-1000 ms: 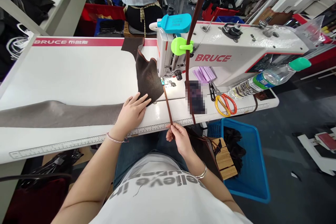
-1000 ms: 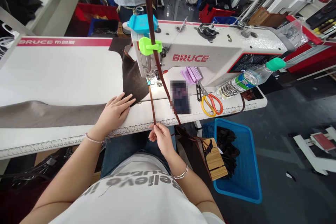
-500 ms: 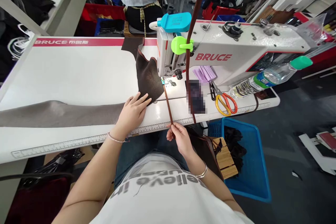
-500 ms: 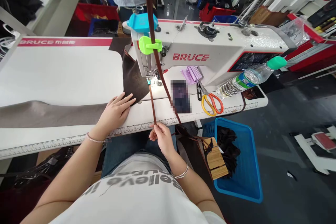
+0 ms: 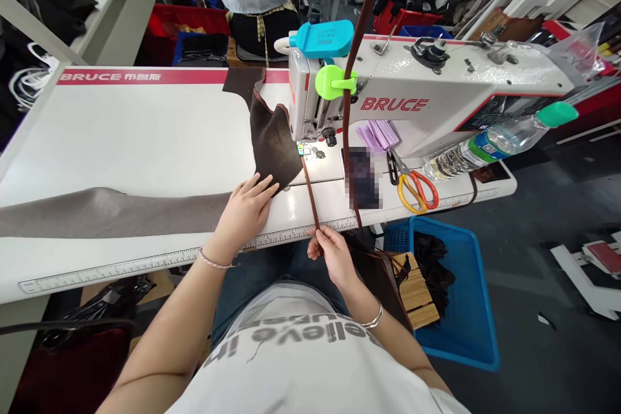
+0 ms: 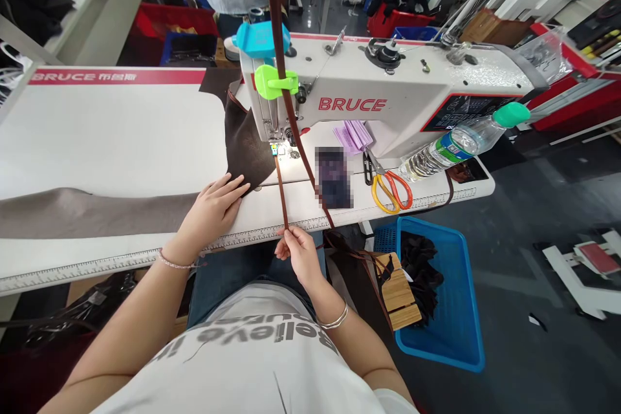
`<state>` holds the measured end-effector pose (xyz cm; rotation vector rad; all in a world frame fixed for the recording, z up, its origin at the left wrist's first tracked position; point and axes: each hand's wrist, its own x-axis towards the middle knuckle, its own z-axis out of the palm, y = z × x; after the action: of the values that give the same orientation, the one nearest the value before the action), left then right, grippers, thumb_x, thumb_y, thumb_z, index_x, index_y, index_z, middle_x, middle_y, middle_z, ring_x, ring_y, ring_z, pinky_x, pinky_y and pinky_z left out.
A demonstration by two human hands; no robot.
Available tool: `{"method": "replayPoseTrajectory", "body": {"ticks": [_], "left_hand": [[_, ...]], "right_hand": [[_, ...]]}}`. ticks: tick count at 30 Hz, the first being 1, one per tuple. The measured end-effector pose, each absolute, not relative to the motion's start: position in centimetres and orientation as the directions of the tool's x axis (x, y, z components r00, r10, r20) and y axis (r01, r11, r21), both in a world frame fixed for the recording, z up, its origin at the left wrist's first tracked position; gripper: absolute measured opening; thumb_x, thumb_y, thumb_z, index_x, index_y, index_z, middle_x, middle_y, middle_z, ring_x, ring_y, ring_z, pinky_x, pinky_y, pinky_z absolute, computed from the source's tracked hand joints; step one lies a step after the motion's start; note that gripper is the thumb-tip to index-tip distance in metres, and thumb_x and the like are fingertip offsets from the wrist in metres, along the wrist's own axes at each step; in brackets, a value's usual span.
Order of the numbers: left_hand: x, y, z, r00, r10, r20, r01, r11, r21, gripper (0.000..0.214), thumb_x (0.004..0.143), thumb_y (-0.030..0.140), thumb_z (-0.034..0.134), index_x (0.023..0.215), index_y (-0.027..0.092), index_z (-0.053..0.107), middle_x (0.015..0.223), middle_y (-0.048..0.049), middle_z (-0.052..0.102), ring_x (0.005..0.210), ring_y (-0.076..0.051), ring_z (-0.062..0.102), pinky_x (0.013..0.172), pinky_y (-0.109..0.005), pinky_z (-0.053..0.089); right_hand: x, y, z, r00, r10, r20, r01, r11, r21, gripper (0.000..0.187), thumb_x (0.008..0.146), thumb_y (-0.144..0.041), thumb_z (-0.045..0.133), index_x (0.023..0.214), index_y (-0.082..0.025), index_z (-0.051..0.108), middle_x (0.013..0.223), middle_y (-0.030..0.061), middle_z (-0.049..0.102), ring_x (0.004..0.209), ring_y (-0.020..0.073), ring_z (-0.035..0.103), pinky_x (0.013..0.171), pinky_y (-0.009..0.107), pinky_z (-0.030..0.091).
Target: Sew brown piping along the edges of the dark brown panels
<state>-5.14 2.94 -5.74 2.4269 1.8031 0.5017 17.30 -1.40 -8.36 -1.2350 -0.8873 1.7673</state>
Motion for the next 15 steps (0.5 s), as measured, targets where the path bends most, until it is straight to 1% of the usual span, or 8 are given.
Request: {"method": "replayPoseTrajectory", "body": {"ticks": [8, 15], "left_hand": [[-5.11, 2.77, -5.55, 0.237, 0.946, 0.223, 0.916, -0.294, 0.272, 0.04, 0.097, 0.028, 0.04, 0.129, 0.016, 0.061, 0.14, -0.007, 0.056, 0.133, -0.029, 0.045, 0.11, -0.048, 0.04], [-5.12, 2.72, -5.55, 0.236, 0.948, 0.215, 0.914, -0.292, 0.283, 0.041, 0.097, 0.029, 0.04, 0.13, 0.016, 0.06, 0.141, -0.0072, 0.056, 0.134, -0.029, 0.044, 0.111, -0.048, 0.039]], "right_hand": [[17.29, -1.32, -8.21, -0.214, 0.888, -0.406, -0.208, -0.448, -0.87, 0.034, 0.08, -0.05, 0.063, 0.085, -0.017, 0.064, 0.054, -0.0016, 0.06, 0.047, 0.0108, 0.053, 0.048, 0.023, 0.038], [17.27, -1.29, -8.23, -0.221, 0.894, -0.391, -0.203, -0.434, -0.878, 0.033, 0.081, -0.049, 0.062, 0.086, -0.017, 0.064, 0.054, -0.0017, 0.06, 0.048, 0.011, 0.053, 0.048, 0.023, 0.038]]}}
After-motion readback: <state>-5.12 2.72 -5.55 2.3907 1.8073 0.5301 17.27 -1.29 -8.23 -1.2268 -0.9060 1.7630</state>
